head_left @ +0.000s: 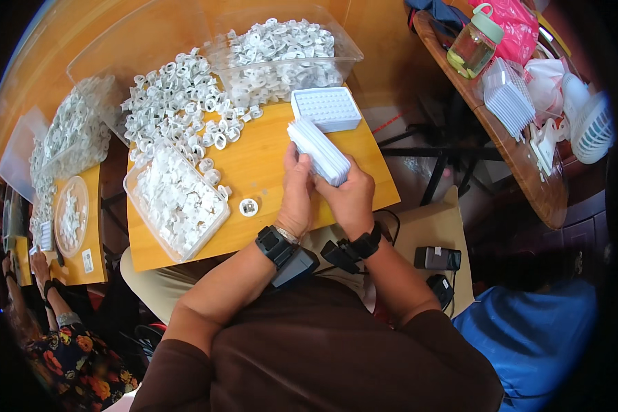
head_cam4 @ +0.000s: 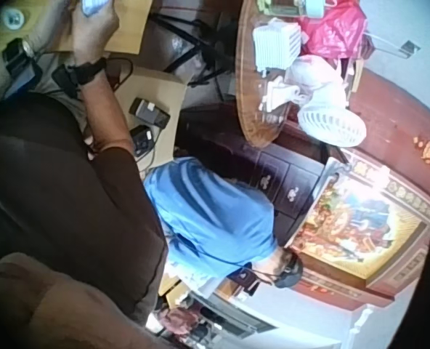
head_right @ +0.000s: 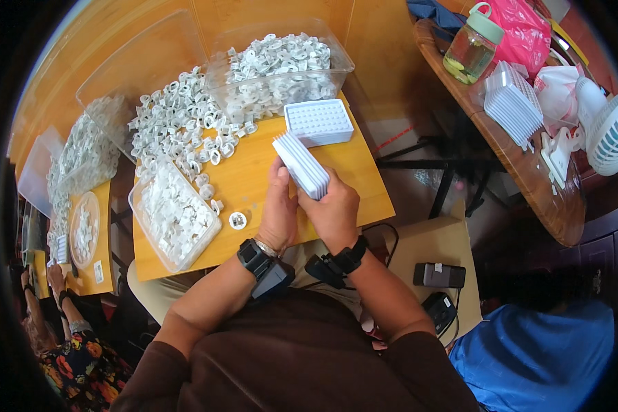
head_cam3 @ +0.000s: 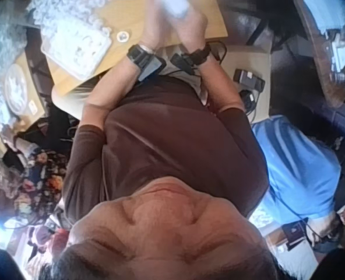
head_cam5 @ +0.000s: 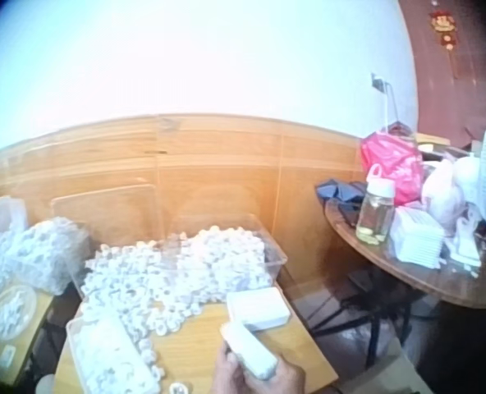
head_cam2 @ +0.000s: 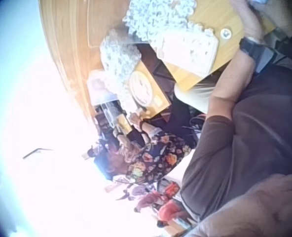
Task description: The person assembles components by hand, inserting small batteries into white plastic housings and placing the finished units into a tray. They repeat this process until the tray is full, then stack the tray with others and set them aside.
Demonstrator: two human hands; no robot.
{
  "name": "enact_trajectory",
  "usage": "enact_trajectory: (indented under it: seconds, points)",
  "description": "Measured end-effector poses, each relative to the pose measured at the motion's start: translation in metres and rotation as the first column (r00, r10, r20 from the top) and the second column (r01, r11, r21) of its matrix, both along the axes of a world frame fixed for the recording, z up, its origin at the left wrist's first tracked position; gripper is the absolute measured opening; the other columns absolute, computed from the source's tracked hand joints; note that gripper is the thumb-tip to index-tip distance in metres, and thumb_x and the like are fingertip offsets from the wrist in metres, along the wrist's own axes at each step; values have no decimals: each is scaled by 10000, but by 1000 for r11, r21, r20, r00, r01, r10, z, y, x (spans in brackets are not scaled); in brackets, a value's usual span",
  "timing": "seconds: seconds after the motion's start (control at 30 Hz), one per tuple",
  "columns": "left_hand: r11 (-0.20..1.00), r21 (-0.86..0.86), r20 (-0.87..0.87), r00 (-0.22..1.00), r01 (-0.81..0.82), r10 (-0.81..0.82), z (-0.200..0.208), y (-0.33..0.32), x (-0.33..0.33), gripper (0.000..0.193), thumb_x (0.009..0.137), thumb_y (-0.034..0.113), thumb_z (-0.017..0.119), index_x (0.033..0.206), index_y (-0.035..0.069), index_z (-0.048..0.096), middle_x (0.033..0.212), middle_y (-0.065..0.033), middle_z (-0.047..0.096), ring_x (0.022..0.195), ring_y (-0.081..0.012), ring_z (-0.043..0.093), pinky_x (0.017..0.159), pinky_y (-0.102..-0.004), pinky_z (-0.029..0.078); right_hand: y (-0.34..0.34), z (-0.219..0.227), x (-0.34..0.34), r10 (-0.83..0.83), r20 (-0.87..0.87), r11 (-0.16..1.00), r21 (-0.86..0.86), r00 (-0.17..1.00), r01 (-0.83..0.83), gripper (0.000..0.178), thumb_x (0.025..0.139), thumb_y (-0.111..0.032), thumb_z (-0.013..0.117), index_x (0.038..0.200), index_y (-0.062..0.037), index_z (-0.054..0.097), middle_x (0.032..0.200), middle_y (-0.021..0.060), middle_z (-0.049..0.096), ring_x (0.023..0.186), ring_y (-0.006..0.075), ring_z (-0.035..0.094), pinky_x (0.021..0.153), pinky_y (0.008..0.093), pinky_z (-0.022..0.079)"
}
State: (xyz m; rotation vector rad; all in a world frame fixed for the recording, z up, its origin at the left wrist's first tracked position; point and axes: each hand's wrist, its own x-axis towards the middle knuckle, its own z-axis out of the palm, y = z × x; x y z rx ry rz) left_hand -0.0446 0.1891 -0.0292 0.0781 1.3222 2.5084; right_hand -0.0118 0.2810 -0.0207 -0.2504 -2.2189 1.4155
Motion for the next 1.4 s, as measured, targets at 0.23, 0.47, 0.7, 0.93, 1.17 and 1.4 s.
enact_trajectory:
  seconds: [0.23,0.47,0.7,0.93,1.17,1.4]
  points:
    - [938,338,69,996,-73,52,-24,-7,-9,547,983,403,376,1383,33,338,1348,-137,459,1215,-256,463,1061,-403,338,-11,2,-6,121,-71,866,495,990,-70,424,660,-64,671,1074,-34,580,906,148,636,826,346,620,727,414,513]
    - [889,454,248,967,-58,-63,-11,-23,-10,542,978,382,353,1340,-20,383,1301,-170,506,1179,-284,496,1049,-400,353,-15,2,-2,267,-60,644,754,962,-131,379,689,-45,622,1058,-29,538,969,146,603,881,323,606,735,387,513]
    - [915,401,335,937,-46,-99,-8,-27,-16,459,965,347,365,1243,5,490,1199,-150,583,1100,-278,550,999,-402,397,-14,5,-5,342,-80,559,818,936,-134,329,717,-37,584,1040,5,535,943,169,585,880,320,602,752,364,512]
    - [982,186,370,928,-34,-37,2,-36,-15,361,930,251,417,1140,-13,545,1121,-137,617,1039,-261,580,953,-377,430,-8,-1,-8,401,-101,388,919,910,-69,260,752,-59,558,1000,18,571,896,157,577,844,284,599,745,342,512]
    - [986,-110,337,929,-125,155,-45,-35,-33,222,830,113,490,972,-36,572,916,-133,609,833,-232,591,748,-340,487,-9,6,-5,426,-20,263,959,904,-102,243,769,-69,549,985,36,582,902,162,581,849,269,581,738,314,504]
    - [973,-219,266,956,-70,128,-22,-28,-25,194,766,70,544,920,-40,501,880,-142,552,800,-247,561,704,-354,490,-1,7,8,372,42,204,971,927,-125,288,772,-88,544,1025,47,571,882,160,565,844,266,568,734,316,498]
